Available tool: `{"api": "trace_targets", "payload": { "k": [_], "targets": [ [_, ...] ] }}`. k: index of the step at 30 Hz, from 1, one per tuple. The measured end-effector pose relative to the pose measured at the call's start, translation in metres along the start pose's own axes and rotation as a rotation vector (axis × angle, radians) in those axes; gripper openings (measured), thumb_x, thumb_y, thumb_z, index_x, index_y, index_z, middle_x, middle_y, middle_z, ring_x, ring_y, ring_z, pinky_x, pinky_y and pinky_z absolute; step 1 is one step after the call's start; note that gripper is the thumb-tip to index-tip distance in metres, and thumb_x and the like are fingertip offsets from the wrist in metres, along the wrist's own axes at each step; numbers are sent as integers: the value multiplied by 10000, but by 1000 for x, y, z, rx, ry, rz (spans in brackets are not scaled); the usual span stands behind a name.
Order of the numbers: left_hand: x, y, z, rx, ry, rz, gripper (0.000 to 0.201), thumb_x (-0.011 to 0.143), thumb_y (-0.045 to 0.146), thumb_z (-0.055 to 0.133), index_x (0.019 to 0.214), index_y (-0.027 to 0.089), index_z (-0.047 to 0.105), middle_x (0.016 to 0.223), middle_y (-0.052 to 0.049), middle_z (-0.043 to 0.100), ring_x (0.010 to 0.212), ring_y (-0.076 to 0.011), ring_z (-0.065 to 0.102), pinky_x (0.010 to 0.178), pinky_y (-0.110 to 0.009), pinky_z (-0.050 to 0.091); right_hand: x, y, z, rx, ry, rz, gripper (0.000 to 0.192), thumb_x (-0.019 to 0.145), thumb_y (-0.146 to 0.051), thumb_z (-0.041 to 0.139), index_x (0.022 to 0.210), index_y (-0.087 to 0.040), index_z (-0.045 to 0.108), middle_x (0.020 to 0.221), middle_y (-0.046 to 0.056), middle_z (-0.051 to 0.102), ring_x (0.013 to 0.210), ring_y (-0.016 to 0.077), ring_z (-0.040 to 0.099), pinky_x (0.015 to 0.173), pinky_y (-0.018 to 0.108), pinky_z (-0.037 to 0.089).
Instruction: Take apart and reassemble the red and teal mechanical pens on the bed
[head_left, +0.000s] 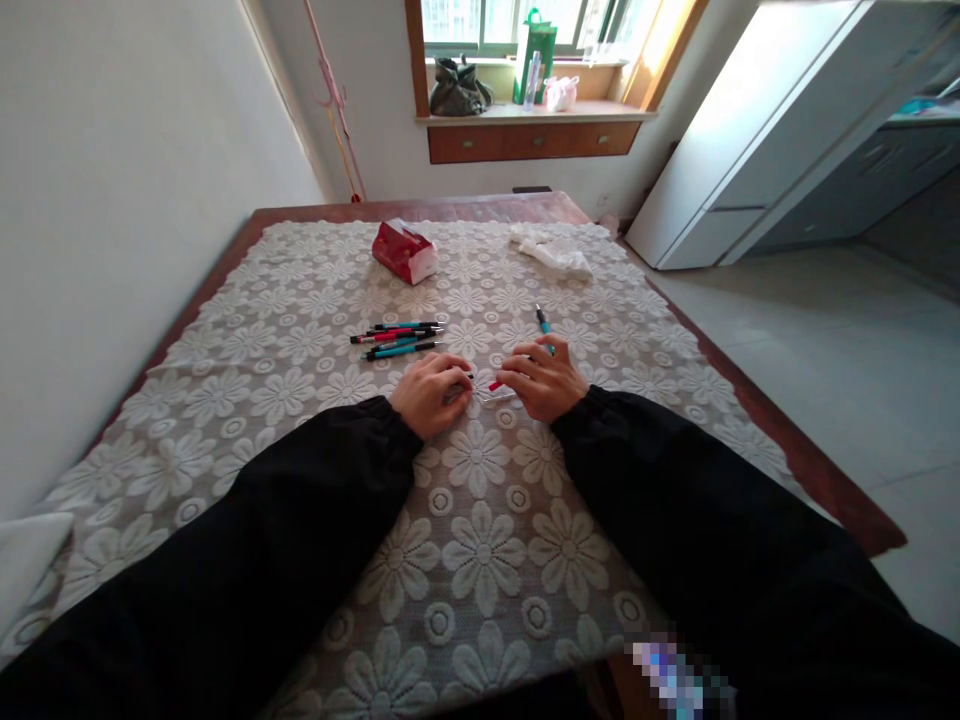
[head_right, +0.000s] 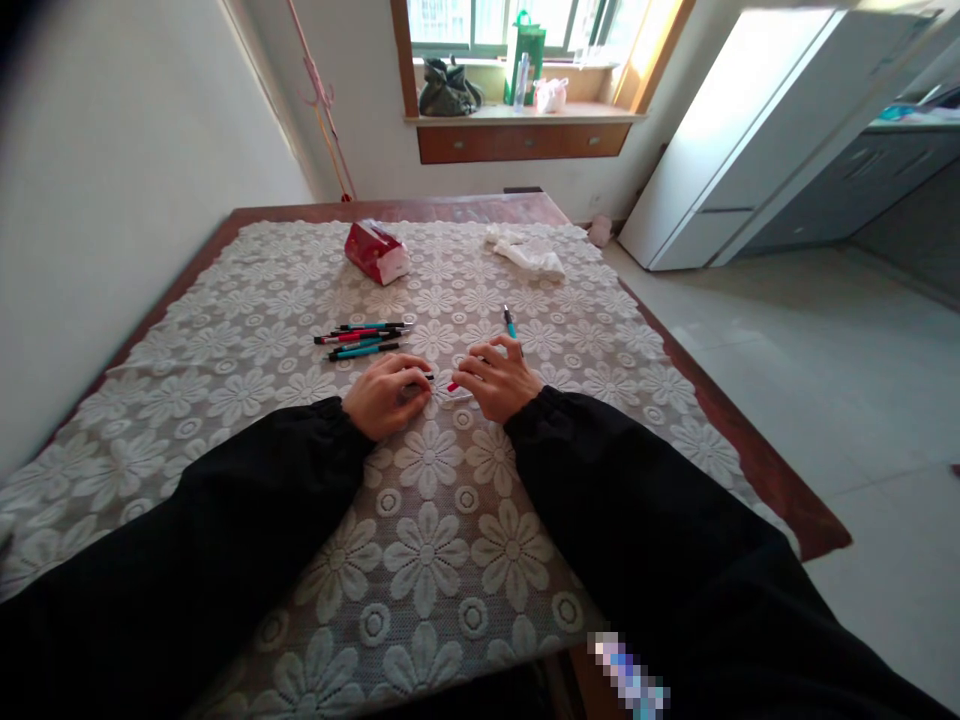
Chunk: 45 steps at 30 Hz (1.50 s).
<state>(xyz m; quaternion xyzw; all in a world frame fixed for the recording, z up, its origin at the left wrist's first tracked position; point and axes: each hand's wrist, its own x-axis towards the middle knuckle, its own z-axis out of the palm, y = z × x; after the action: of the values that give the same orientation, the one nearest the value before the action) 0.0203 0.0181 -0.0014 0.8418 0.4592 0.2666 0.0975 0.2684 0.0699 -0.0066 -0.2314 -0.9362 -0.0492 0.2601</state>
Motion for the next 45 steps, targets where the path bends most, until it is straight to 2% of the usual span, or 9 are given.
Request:
{"api": "trace_targets", "payload": {
  "k": [7, 12, 15, 20, 26, 34, 37, 41, 45],
  "targets": [
    [1, 0, -2, 13, -29, 26, 138, 851, 307, 623, 913, 223, 713, 1178, -71, 679, 1109, -268, 612, 1032, -459, 472, -4, 11, -4, 57, -30, -9, 228, 1010, -207, 440, 1007, -252, 663, 1037, 25, 715, 1071, 209, 543, 1048, 457, 188],
    [2, -2, -2, 11, -28, 31, 152, 851, 315, 610, 901, 215, 712, 1172, -72, 685, 1092, -270, 622, 1029, -464, 478, -8, 22, -2, 114, -36, 160, 197, 1012, -268, 453, 991, -226, 645, 976, 41, 681, 1041, 217, 514, 1013, 442, 185],
    [2, -2, -3, 16, -24, 25, 145, 849, 307, 607, 893, 214, 710, 1175, -68, 686, 1093, -267, 623, 1028, -460, 483, -9, 25, 1, 116, -63, 191, 181, 1005, -291, 480, 996, -221, 646, 1004, 47, 671, 1051, 220, 496, 1001, 431, 187],
    [2, 0, -4, 29, -11, 16, 150, 828, 320, 612, 861, 213, 711, 1159, -65, 693, 1087, -276, 628, 1016, -463, 495, -8, 23, 2, 148, -16, 57, 235, 1032, -371, 446, 1070, -231, 630, 1089, 54, 643, 1065, 221, 494, 989, 430, 233],
    [2, 1, -5, 65, -2, 19, 150, 828, 333, 603, 831, 216, 697, 1149, -60, 699, 1069, -279, 633, 993, -464, 508, -8, 20, 4, 158, -32, -113, 206, 1016, -351, 480, 953, -222, 627, 1052, 57, 637, 1041, 221, 504, 942, 417, 305],
    [1, 3, -5, 114, 19, 22, 156, 840, 343, 598, 822, 224, 696, 1149, -52, 703, 1038, -272, 640, 957, -450, 524, -6, 15, 7, 173, -49, -117, 173, 1006, -344, 524, 946, -217, 625, 1188, 65, 621, 1168, 243, 476, 994, 438, 316],
    [0, 2, -4, 122, 32, 16, 159, 840, 345, 601, 835, 223, 703, 1149, -46, 705, 1038, -267, 640, 959, -445, 523, -5, 10, 8, 176, -84, -104, 197, 1006, -372, 525, 1084, -225, 630, 1288, 73, 605, 1237, 253, 460, 1038, 448, 313],
    [1, 1, -3, 103, 33, 30, 146, 833, 332, 612, 854, 228, 712, 1151, -47, 705, 1048, -265, 640, 977, -447, 516, -6, 6, 14, 133, -149, -98, 337, 1012, -335, 511, 1342, -278, 545, 1511, 57, 479, 1403, 272, 342, 1106, 489, 269],
    [1, 2, -5, 100, 30, 26, 140, 833, 311, 607, 838, 224, 717, 1129, -53, 709, 1041, -261, 642, 972, -444, 516, -6, 7, 15, 158, -146, -108, 299, 1002, -329, 523, 1285, -286, 608, 1501, 45, 503, 1404, 276, 369, 1105, 497, 301]
  ]
}}
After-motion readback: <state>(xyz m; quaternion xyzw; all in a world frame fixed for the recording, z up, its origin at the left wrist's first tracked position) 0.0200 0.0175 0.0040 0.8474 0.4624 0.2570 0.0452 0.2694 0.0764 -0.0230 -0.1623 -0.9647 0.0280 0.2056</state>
